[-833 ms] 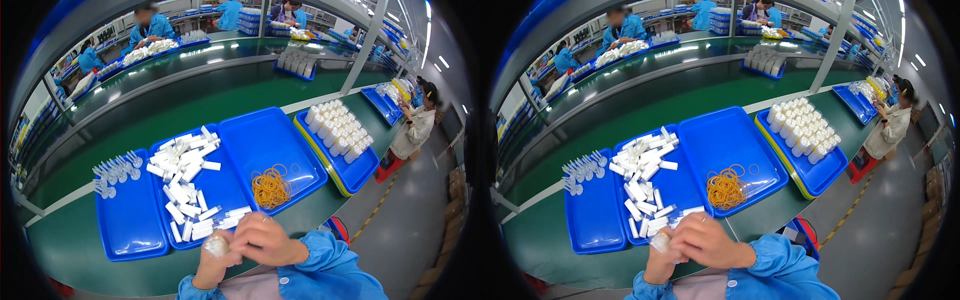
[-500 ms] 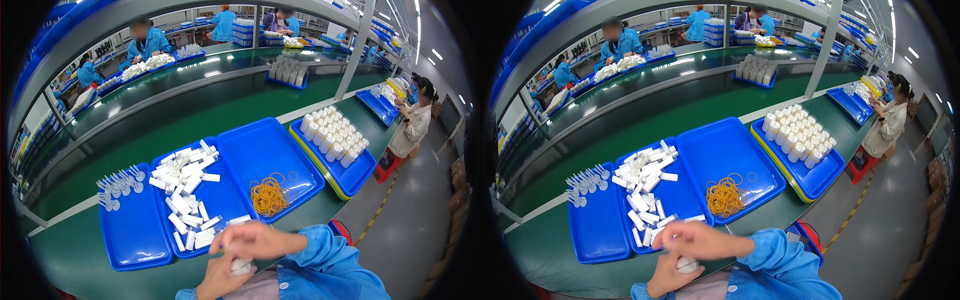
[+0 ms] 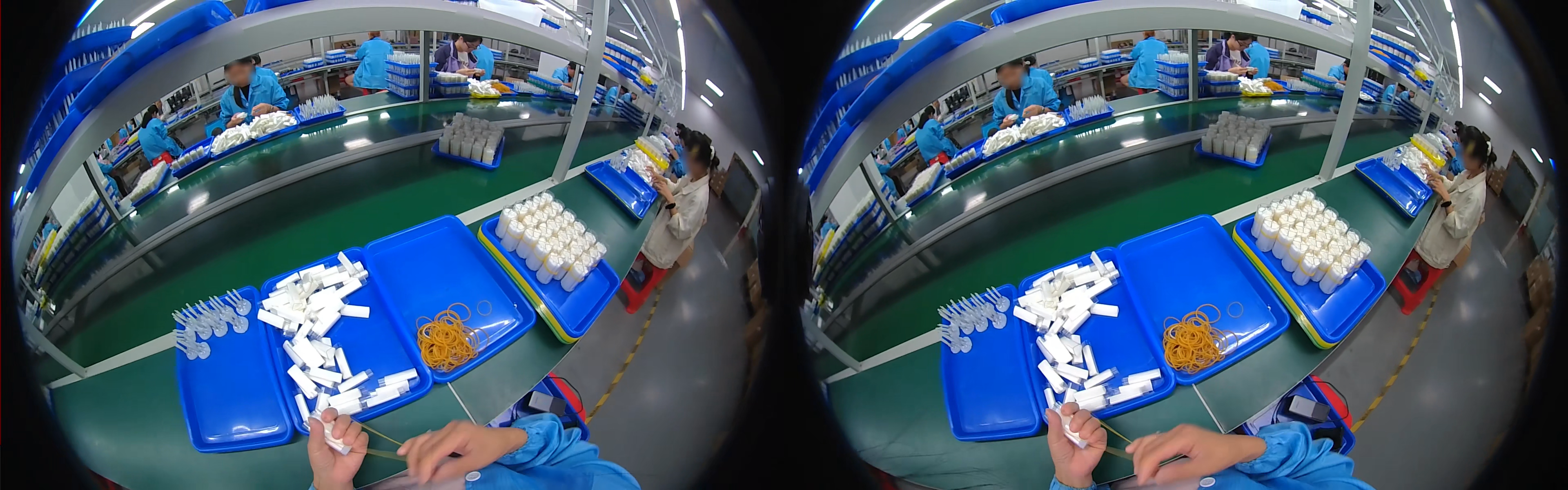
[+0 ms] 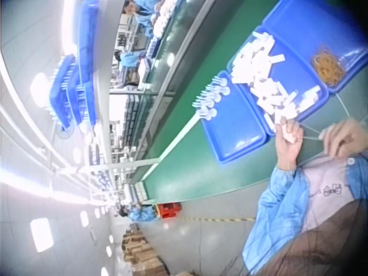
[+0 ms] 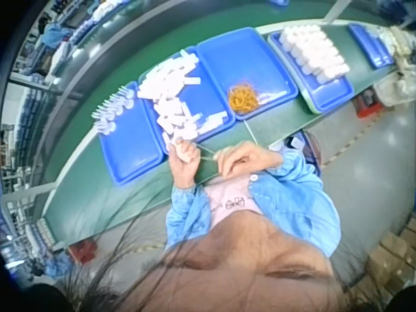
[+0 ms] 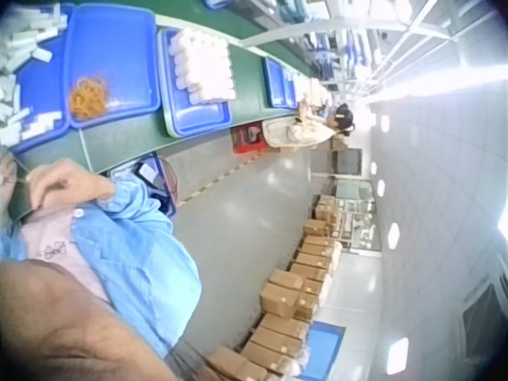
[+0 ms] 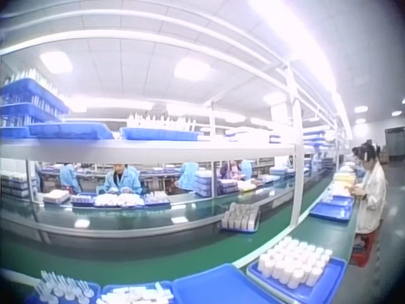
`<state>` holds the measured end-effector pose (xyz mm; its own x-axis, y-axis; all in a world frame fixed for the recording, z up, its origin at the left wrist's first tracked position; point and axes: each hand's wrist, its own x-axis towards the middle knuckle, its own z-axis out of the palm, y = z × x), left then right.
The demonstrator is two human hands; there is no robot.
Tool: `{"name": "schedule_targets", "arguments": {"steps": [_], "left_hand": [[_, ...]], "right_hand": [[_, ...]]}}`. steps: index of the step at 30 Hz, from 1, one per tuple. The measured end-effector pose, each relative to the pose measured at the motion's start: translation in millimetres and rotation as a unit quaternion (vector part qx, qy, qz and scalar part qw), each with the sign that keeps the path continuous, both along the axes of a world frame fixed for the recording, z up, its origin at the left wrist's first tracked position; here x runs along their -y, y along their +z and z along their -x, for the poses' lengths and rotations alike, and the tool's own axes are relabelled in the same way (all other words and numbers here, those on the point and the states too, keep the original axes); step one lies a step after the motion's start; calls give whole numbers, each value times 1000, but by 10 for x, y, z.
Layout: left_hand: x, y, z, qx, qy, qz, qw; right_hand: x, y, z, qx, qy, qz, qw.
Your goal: Assemble small white plastic components and secure them with a rubber band inside a container.
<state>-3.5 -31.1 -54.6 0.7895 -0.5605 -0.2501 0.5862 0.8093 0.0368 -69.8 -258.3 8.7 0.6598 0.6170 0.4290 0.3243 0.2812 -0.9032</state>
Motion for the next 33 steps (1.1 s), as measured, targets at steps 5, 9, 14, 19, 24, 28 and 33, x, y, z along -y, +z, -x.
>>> {"name": "schedule_targets", "arguments": {"steps": [5, 9, 14, 19, 24, 28, 33], "left_hand": [[-74, 41, 141, 311, 79, -267, 909], [-242, 80, 193, 558, 121, -577, 584], [-98, 337, 196, 638, 59, -711, 291], [83, 436, 353, 583, 0, -736, 344], [139, 486, 409, 576, -106, -674, 451], [237, 621, 419, 555, -110, -555, 609], [54, 575, 254, 513, 12, -603, 611]], "right_hand": [[-9, -317, -100, -502, -51, -469, 725], [-42, -179, -70, -445, -7, -289, 848], [-284, 78, 76, -203, -158, 101, 961], [-453, -173, 23, 120, -281, 318, 897], [-308, 2, 68, 85, -199, 386, 897], [126, 40, 104, 19, -250, 119, 961], [1108, 300, 230, 114, -666, 242, 696]]}}
